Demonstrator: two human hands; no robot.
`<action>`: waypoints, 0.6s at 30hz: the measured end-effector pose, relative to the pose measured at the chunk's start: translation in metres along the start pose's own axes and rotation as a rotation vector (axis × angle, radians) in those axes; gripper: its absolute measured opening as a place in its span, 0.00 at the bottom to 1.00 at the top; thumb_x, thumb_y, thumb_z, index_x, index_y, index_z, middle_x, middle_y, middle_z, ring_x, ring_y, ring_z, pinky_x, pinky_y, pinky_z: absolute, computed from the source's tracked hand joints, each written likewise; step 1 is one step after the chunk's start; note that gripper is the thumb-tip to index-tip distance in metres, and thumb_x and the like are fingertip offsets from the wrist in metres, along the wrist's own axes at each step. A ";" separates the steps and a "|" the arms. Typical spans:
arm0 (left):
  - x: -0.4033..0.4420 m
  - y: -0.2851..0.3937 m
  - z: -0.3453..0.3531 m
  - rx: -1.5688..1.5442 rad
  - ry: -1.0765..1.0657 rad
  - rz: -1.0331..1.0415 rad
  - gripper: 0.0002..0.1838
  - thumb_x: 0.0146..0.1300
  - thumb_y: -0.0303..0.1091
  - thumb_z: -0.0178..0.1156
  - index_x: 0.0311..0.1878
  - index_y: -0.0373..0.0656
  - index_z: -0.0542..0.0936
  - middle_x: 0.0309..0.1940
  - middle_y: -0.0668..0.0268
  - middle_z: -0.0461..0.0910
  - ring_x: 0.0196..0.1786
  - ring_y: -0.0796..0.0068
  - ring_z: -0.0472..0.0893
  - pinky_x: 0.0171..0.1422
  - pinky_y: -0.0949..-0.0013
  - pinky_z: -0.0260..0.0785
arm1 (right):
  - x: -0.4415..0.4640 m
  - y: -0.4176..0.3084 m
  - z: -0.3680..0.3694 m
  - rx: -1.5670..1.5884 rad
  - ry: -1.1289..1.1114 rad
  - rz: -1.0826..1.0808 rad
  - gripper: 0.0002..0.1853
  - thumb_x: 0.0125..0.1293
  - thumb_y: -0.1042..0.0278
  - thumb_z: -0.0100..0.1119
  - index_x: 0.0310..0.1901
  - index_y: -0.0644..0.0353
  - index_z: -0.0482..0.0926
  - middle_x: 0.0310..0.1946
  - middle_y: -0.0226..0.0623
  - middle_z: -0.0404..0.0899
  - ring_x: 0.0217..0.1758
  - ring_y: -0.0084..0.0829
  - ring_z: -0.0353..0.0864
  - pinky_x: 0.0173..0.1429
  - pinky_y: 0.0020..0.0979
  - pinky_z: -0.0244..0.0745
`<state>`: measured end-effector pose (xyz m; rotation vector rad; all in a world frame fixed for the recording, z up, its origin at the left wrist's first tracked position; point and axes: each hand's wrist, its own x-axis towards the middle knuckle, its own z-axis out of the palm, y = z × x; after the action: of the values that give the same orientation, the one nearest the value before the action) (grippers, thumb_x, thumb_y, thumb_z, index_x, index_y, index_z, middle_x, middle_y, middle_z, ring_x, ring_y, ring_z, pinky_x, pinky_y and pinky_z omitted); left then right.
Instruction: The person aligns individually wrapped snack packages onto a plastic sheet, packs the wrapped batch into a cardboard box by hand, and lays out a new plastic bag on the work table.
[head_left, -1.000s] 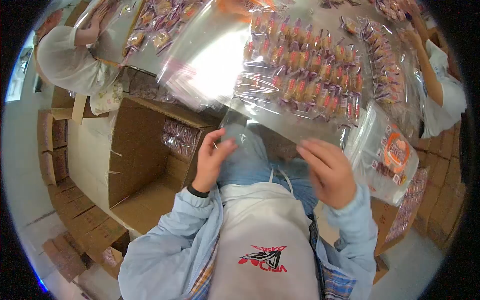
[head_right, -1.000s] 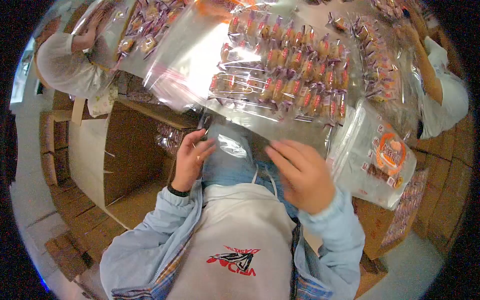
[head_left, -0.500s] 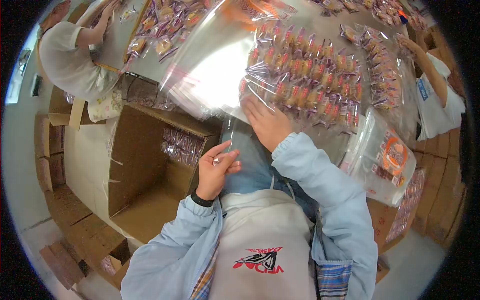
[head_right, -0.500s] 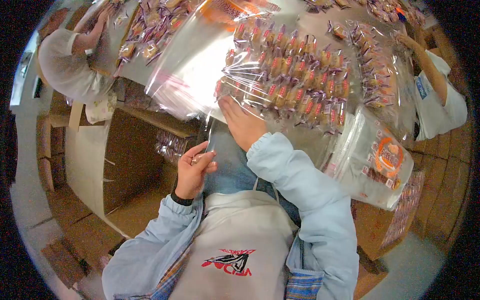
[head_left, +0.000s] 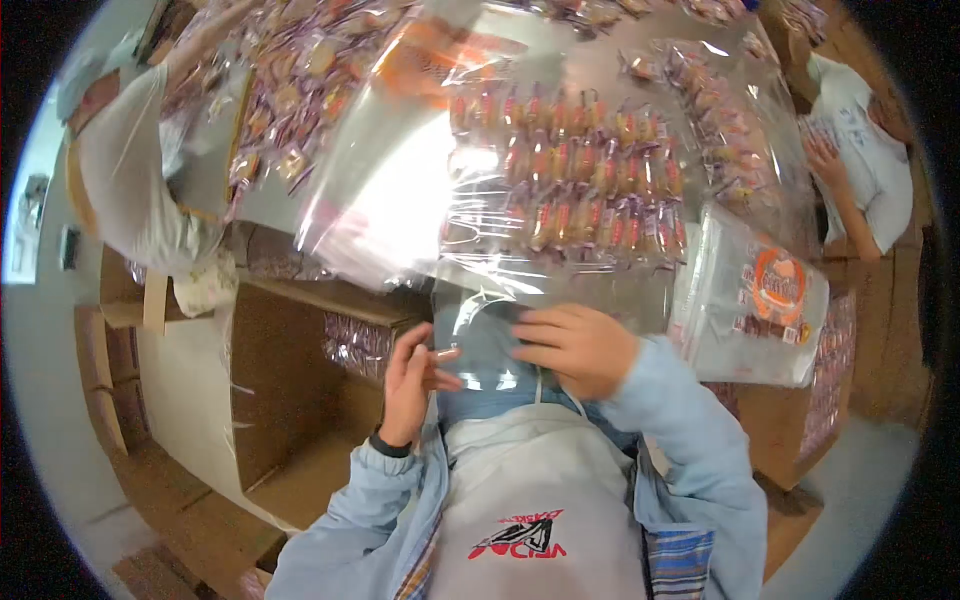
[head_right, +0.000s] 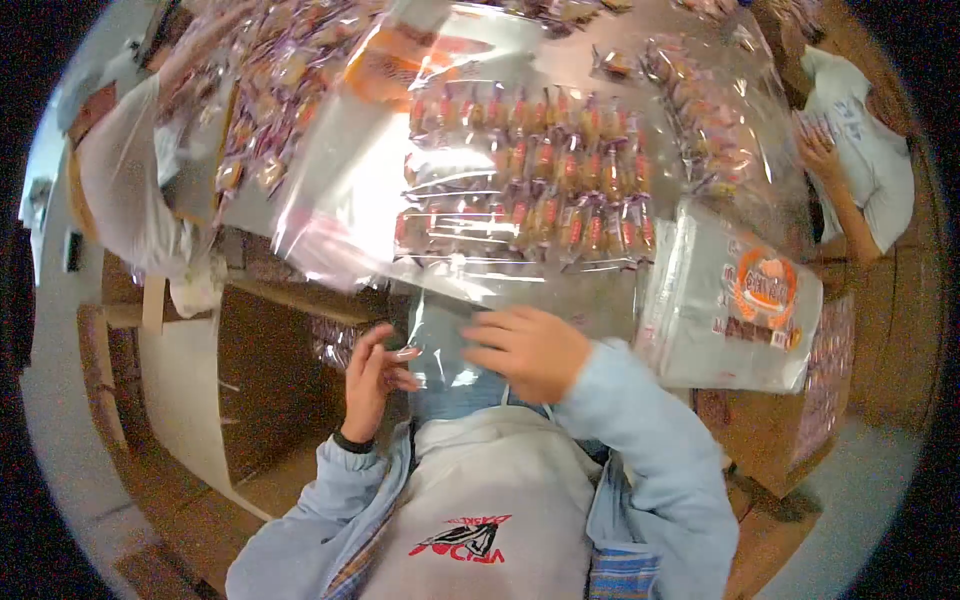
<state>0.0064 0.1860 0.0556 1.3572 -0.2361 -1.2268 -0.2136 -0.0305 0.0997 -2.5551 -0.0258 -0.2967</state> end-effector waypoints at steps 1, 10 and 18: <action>-0.003 0.006 0.001 0.134 -0.005 0.122 0.27 0.84 0.37 0.44 0.81 0.42 0.56 0.52 0.49 0.87 0.39 0.68 0.88 0.44 0.64 0.84 | -0.026 -0.014 -0.030 -0.069 -0.085 0.105 0.27 0.54 0.76 0.62 0.59 0.56 0.81 0.67 0.43 0.78 0.71 0.44 0.76 0.70 0.47 0.75; 0.008 0.072 -0.011 1.153 -0.415 0.700 0.20 0.60 0.17 0.62 0.56 0.41 0.86 0.52 0.54 0.83 0.56 0.54 0.83 0.57 0.62 0.77 | -0.180 -0.018 -0.013 -0.483 -0.055 0.339 0.29 0.54 0.76 0.63 0.62 0.59 0.80 0.62 0.43 0.79 0.66 0.46 0.78 0.69 0.46 0.77; 0.024 0.073 -0.011 1.386 -0.349 1.091 0.14 0.53 0.35 0.80 0.42 0.49 0.88 0.53 0.63 0.84 0.62 0.53 0.82 0.60 0.52 0.73 | -0.189 -0.020 -0.031 -0.388 0.357 0.402 0.13 0.52 0.78 0.67 0.41 0.63 0.85 0.40 0.40 0.85 0.45 0.42 0.84 0.53 0.43 0.81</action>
<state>0.0626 0.1558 0.0997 1.6279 -2.0431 -0.1918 -0.4063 -0.0221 0.0950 -2.7592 0.7337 -0.6420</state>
